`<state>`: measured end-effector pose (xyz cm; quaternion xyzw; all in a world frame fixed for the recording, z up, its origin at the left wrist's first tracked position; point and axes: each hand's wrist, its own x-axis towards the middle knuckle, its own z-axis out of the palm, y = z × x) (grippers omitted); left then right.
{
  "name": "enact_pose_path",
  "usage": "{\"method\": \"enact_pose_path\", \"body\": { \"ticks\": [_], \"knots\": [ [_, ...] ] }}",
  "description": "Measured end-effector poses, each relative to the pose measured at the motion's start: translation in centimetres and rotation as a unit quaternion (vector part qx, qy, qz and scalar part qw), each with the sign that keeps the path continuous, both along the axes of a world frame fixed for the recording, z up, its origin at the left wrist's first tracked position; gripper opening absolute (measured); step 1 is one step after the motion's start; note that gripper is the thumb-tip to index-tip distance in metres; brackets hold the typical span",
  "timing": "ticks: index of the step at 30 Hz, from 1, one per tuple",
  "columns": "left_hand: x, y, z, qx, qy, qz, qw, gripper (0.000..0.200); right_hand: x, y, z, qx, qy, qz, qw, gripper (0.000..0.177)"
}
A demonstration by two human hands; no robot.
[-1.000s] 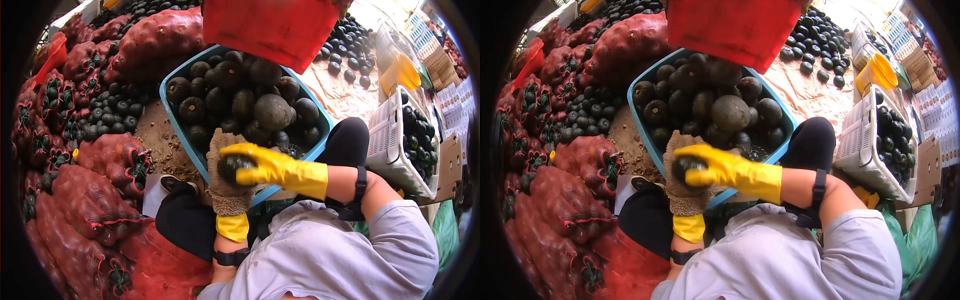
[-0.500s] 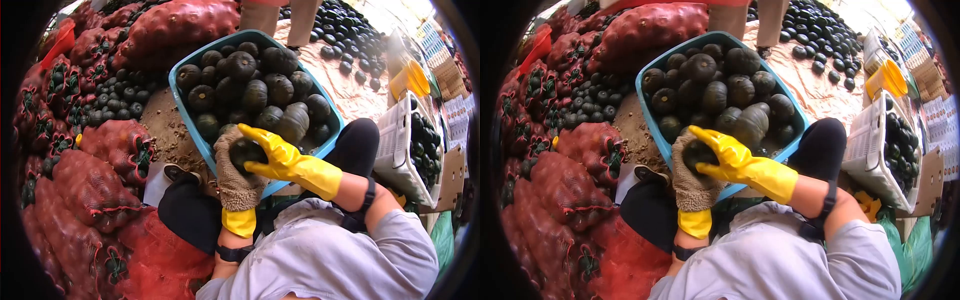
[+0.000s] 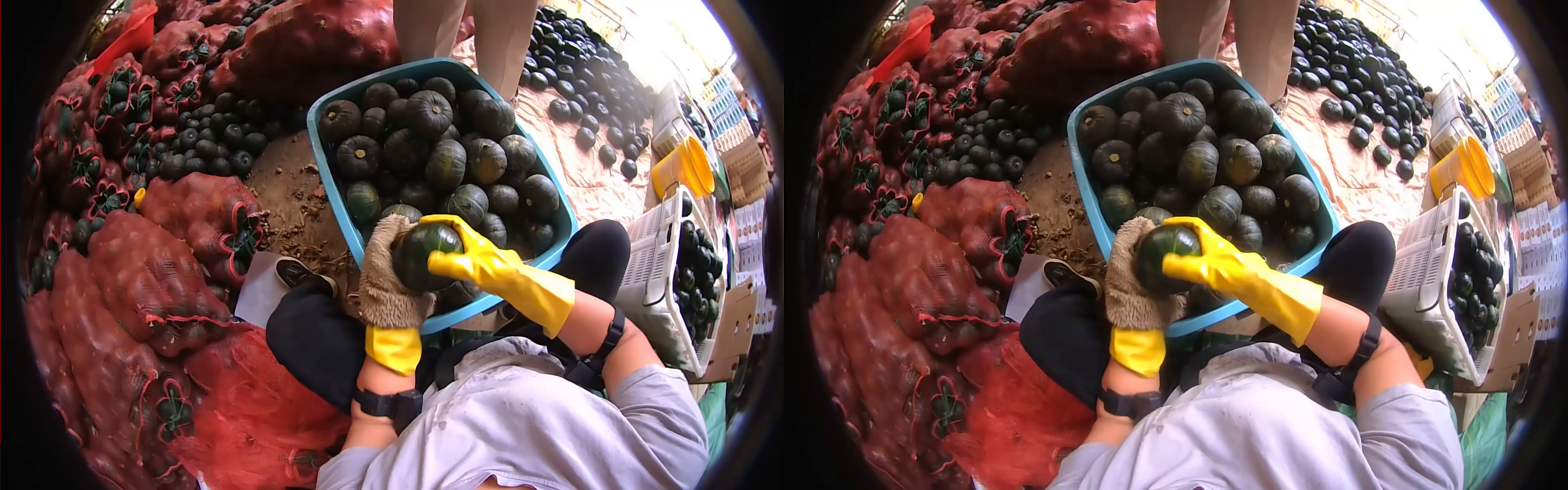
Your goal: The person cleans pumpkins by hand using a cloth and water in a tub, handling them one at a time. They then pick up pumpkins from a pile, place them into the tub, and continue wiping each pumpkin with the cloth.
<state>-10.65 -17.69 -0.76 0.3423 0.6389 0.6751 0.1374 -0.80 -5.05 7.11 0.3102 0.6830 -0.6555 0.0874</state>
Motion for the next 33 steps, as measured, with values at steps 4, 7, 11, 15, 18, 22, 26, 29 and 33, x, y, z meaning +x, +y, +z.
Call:
{"method": "enact_pose_path", "body": {
  "ticks": [4, 7, 11, 15, 18, 22, 26, 29, 33],
  "knots": [
    [-0.7, 0.8, 2.7, -0.09, 0.122, 0.081, 0.985, 0.047, -1.6, -4.1, -8.1, -0.162, 0.218, -0.299, 0.915, 0.074],
    [-2.1, -0.2, 2.1, -0.093, 0.162, 0.022, 0.982, 0.049, -0.3, -1.0, -4.8, 0.207, 0.18, -0.007, 0.962, 0.082],
    [-1.9, -1.5, 0.5, -0.081, 0.059, -0.037, 0.994, 0.045, 0.6, -0.9, -0.9, 0.051, 0.064, -0.002, 0.997, 0.084],
    [-1.1, 0.1, -2.3, -0.068, 0.118, 0.049, 0.99, 0.041, 0.4, -2.7, -6.1, -0.194, 0.152, -0.233, 0.941, 0.081],
    [-0.7, -0.5, 0.9, -0.069, 0.143, 0.056, 0.986, 0.04, 0.7, -1.4, -5.4, 0.173, 0.135, -0.088, 0.972, 0.093],
    [-2.7, -1.5, 0.3, -0.025, -0.086, -0.088, 0.992, 0.039, 2.0, -1.1, -3.0, 0.14, 0.164, 0.02, 0.976, 0.091],
    [-0.4, 0.0, -2.5, 0.02, 0.016, 0.048, 0.999, 0.031, 1.4, -2.6, -9.9, -0.027, 0.226, -0.197, 0.954, 0.074],
    [0.0, -0.5, 0.1, -0.007, 0.047, 0.045, 0.998, 0.044, 1.5, -0.2, -6.0, 0.187, 0.075, -0.054, 0.978, 0.088],
    [-1.5, -1.8, -0.2, -0.063, 0.018, -0.041, 0.997, 0.039, 2.9, -0.5, -1.7, 0.117, 0.16, 0.07, 0.978, 0.083]
  ]
}}
